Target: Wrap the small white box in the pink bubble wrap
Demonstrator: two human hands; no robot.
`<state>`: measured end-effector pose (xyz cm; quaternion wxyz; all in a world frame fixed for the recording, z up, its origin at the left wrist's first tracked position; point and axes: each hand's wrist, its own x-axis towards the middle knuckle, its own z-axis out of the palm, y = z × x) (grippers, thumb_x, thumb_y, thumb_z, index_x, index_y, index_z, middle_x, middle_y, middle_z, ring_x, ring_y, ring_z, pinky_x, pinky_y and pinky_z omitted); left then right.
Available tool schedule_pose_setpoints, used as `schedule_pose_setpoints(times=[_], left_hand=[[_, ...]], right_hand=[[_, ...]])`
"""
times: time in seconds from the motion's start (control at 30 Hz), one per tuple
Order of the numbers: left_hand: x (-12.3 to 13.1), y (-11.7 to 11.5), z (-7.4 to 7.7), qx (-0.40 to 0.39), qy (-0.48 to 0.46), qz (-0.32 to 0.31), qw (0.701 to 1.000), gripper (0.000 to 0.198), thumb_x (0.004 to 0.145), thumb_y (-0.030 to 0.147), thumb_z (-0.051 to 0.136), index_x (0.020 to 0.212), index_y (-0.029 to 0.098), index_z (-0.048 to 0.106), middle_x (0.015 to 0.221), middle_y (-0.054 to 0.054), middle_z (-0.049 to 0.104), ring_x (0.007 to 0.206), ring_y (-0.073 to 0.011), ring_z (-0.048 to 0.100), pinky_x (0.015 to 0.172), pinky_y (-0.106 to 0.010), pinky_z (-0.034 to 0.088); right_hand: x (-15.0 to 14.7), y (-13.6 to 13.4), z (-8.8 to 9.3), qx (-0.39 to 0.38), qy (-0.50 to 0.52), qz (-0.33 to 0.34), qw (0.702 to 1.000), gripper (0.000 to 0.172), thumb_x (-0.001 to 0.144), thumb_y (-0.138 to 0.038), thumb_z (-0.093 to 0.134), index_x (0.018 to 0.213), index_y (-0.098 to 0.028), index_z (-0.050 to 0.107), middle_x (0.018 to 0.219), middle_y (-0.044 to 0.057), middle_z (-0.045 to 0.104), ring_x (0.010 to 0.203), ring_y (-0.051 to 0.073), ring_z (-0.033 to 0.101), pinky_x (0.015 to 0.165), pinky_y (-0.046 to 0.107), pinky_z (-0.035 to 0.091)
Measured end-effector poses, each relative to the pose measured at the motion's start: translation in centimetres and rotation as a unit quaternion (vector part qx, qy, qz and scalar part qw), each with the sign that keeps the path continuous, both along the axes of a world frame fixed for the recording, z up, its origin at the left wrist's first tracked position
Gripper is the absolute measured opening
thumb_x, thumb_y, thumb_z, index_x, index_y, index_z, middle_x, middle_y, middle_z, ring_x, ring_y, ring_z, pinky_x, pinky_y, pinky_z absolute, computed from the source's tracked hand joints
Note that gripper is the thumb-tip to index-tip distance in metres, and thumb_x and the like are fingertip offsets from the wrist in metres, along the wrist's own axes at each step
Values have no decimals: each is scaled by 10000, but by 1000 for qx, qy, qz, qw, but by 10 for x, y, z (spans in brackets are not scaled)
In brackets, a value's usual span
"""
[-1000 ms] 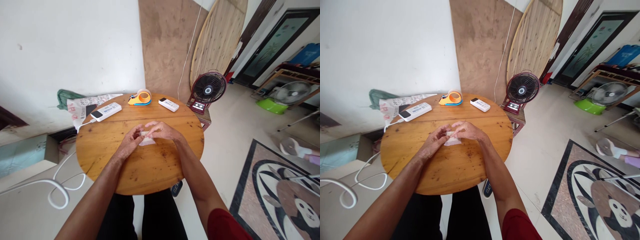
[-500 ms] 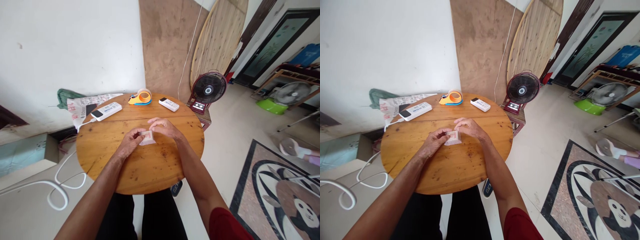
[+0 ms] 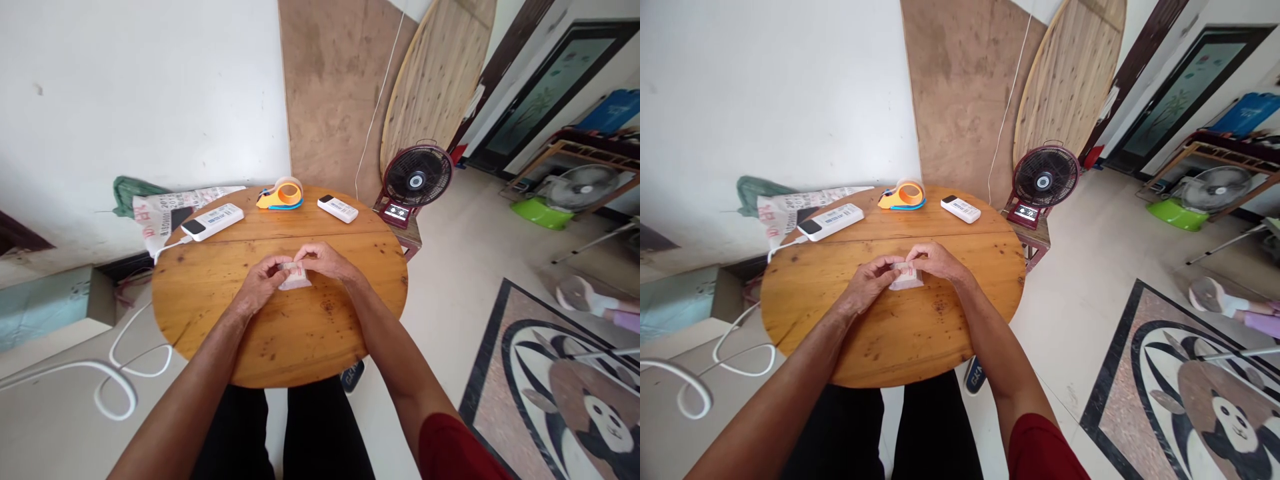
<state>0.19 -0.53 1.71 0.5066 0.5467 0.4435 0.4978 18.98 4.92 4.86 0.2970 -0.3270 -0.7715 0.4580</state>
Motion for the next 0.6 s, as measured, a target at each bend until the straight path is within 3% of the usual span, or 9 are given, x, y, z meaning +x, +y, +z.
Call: schedule_pose_setpoints(times=[0.13,0.33,0.6], left_hand=[[1,-1,1,4,-11,-5,1000,456,662,458,771,997,171,653,830,-9,661,734,-138,568,695,-264,452],[0,-3,5,57,62,6,996,326,710,479,719,852,188,690,846,-27,668,761,-159,575,715,-284,460],[1,-1,1,30,45,23,998,299,677,471,738,798,200,707,876,-31,690,796,-180,601,731,-298,470]], right_hand=[[0,0,0,7,-3,3,1000,116,771,-235,593,768,-143,663,749,0,668,720,117,578,714,232,429],[-2,1,-1,-31,14,7,999,115,737,-249,618,767,-141,643,720,-6,661,692,114,586,689,231,439],[-2,0,-3,-46,27,12,999,113,736,-253,621,762,-144,640,701,-9,658,678,114,582,671,234,441]])
